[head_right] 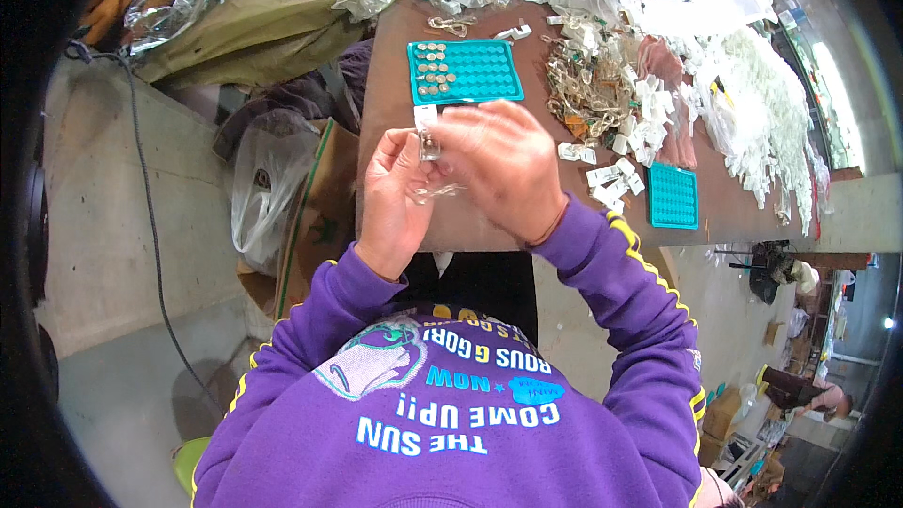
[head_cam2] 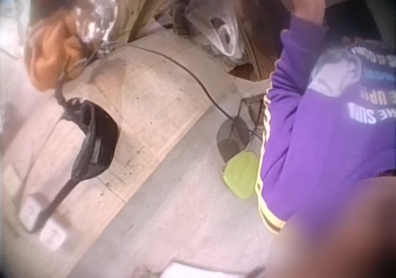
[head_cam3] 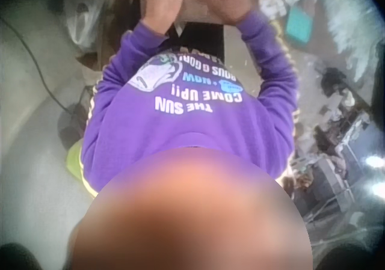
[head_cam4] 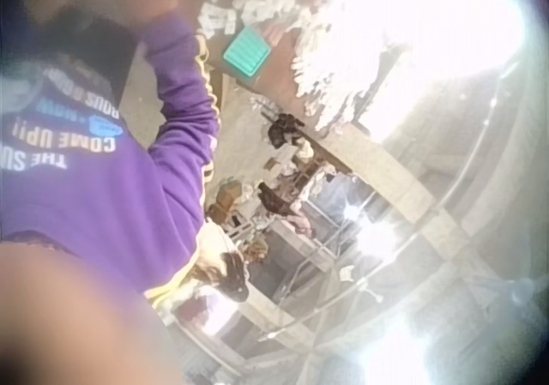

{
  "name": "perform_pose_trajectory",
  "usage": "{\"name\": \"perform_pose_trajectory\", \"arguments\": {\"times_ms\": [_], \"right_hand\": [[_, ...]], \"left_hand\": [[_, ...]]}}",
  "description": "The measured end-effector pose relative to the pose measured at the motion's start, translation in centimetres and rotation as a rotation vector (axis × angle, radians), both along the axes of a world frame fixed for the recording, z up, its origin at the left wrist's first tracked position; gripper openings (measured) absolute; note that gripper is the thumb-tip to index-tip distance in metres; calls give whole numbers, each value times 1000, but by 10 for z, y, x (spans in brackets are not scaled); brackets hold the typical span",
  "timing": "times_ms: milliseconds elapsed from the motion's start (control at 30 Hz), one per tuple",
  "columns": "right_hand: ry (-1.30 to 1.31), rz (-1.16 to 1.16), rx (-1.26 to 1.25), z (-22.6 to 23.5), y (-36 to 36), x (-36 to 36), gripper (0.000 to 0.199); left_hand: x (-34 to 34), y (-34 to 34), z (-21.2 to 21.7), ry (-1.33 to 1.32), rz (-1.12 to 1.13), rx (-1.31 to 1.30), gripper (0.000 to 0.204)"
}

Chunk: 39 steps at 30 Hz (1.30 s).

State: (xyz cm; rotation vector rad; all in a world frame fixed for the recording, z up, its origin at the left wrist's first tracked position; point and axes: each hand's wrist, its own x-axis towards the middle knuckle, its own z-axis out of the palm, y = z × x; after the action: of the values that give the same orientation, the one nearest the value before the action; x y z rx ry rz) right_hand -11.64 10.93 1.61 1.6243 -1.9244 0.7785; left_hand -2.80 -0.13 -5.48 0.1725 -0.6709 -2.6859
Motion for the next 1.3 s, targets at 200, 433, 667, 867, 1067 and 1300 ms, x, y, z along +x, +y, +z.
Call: {"name": "perform_pose_trajectory", "arguments": {"times_ms": [200,433,667,867,1067,1300], "right_hand": [[-319,-287,156,-20,-24,-69,13],[-328,-268,166,-44,-36,-80,10],[-497,-97,77,8,-8,-30,9],[-420,-41,2,7,-4,-2,9],[-450,-11,178,12,3,-6,14],[-79,-18,11,-9,5,9,35]], "left_hand": [[1,-1,1,-11,-27,-38,17],[-1,2,2,-60,16,-23,18],[0,1,1,-13,20,-26,13],[1,3,4,-27,2,-48,9],[2,2,5,-38,-11,-97,10],[2,0,1,-8,-11,8,12]]}}
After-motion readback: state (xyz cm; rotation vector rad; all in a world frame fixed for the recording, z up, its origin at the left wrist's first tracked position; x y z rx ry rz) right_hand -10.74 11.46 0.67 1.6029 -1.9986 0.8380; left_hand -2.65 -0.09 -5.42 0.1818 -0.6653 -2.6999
